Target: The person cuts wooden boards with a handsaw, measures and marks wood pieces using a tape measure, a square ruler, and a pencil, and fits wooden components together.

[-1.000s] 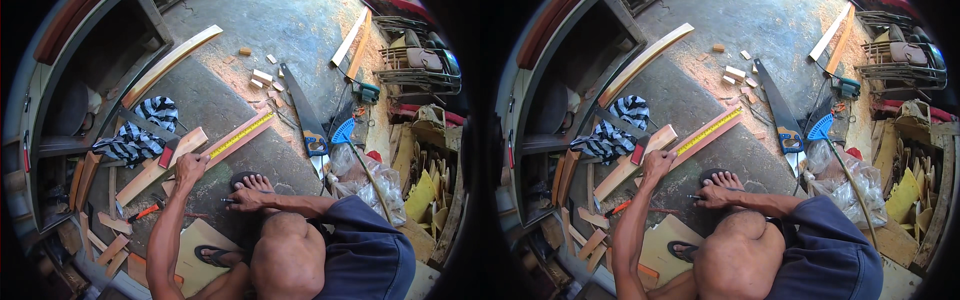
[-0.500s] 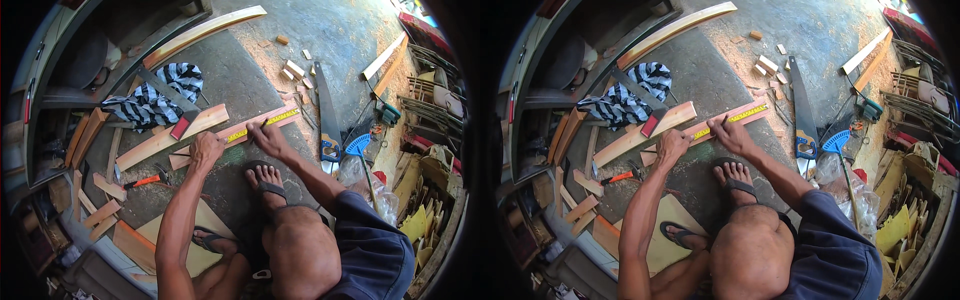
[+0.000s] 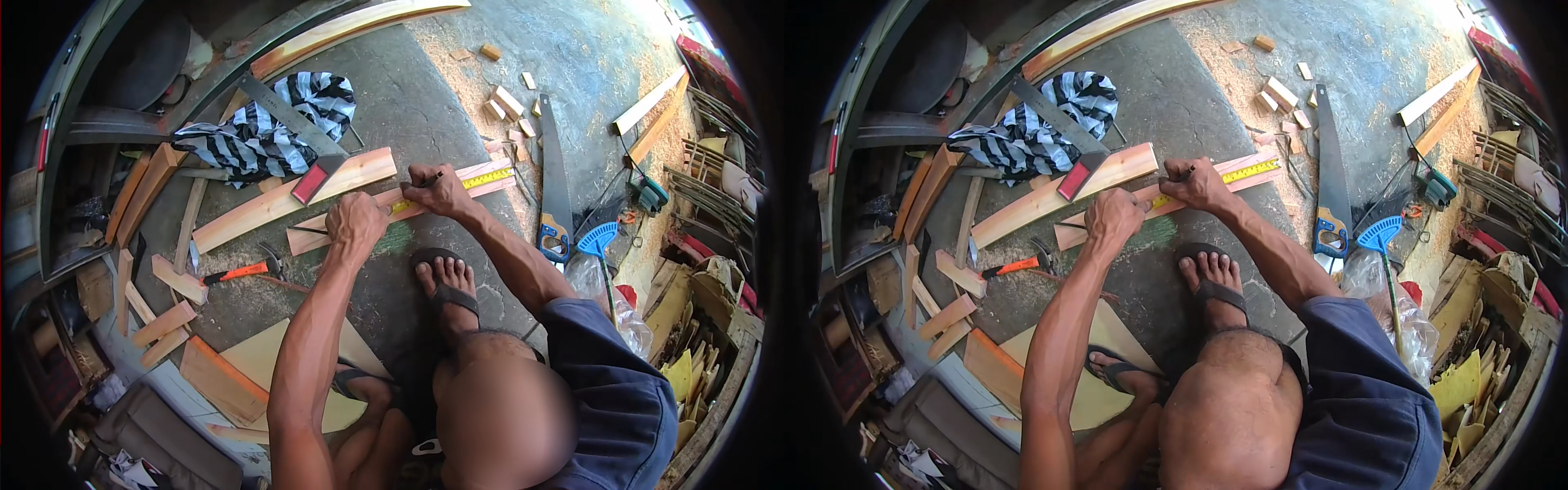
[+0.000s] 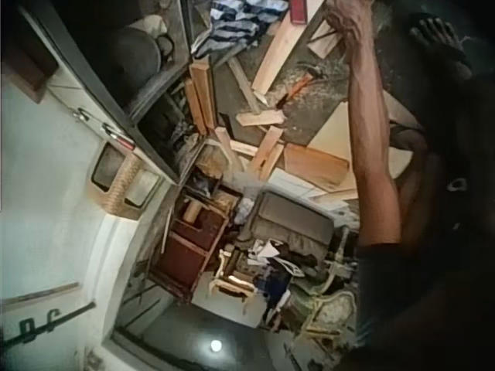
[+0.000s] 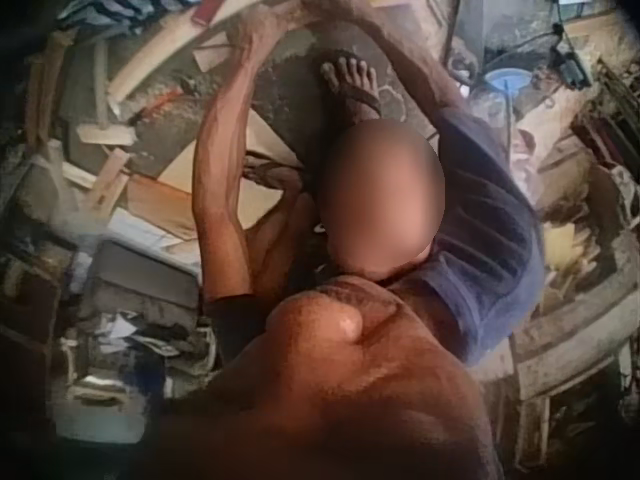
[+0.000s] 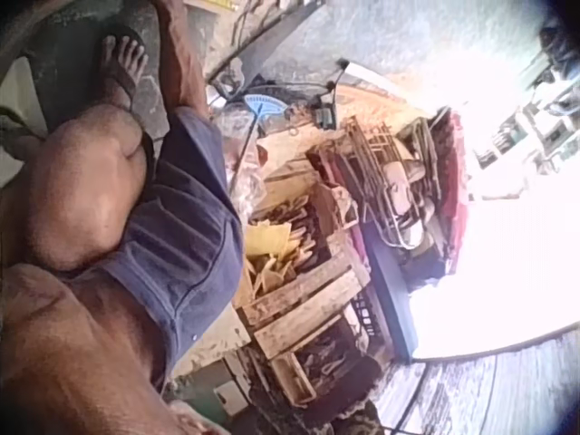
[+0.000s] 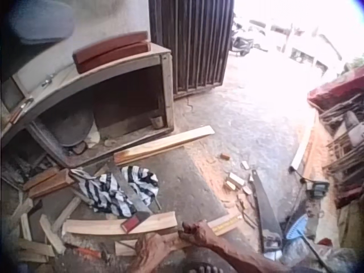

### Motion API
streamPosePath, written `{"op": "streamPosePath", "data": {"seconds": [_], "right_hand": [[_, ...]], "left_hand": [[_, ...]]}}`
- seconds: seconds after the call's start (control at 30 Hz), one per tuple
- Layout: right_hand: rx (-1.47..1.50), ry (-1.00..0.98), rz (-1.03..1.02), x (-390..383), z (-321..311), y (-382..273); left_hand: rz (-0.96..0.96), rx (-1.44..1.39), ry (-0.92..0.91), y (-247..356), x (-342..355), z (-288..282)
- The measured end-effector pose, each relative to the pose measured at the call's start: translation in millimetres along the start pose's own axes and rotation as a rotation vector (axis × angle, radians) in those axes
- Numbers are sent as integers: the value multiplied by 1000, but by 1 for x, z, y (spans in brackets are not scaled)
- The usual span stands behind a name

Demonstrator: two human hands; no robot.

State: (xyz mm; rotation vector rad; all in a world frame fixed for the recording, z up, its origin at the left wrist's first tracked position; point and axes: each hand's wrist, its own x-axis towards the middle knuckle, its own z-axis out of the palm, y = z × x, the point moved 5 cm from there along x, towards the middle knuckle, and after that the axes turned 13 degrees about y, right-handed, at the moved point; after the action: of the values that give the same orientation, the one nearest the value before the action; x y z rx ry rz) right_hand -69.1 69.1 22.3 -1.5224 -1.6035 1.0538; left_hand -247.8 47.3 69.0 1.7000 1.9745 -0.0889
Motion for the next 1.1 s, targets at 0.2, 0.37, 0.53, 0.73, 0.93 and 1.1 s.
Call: {"op": "streamPosePath", "data": {"seconds": [0.2,0.37,0.53,0.73,0.93,1.1], "right_hand": [[-4,-21,-22,0,0,-1],[-18,-30,-34,0,3,-2],[-1,8,-47,-1,0,-4],[-9,10,-82,-3,1,-7],[14,11,-83,-7,3,-7],[117,68,34,4,-3,1]], "left_hand": [[19,-23,-1,4,2,-1],[11,-12,-3,3,2,-1],[16,-40,4,3,3,-2],[18,-37,24,-1,3,1],[36,-41,29,-5,4,7],[24,-31,17,-4,2,0]]}}
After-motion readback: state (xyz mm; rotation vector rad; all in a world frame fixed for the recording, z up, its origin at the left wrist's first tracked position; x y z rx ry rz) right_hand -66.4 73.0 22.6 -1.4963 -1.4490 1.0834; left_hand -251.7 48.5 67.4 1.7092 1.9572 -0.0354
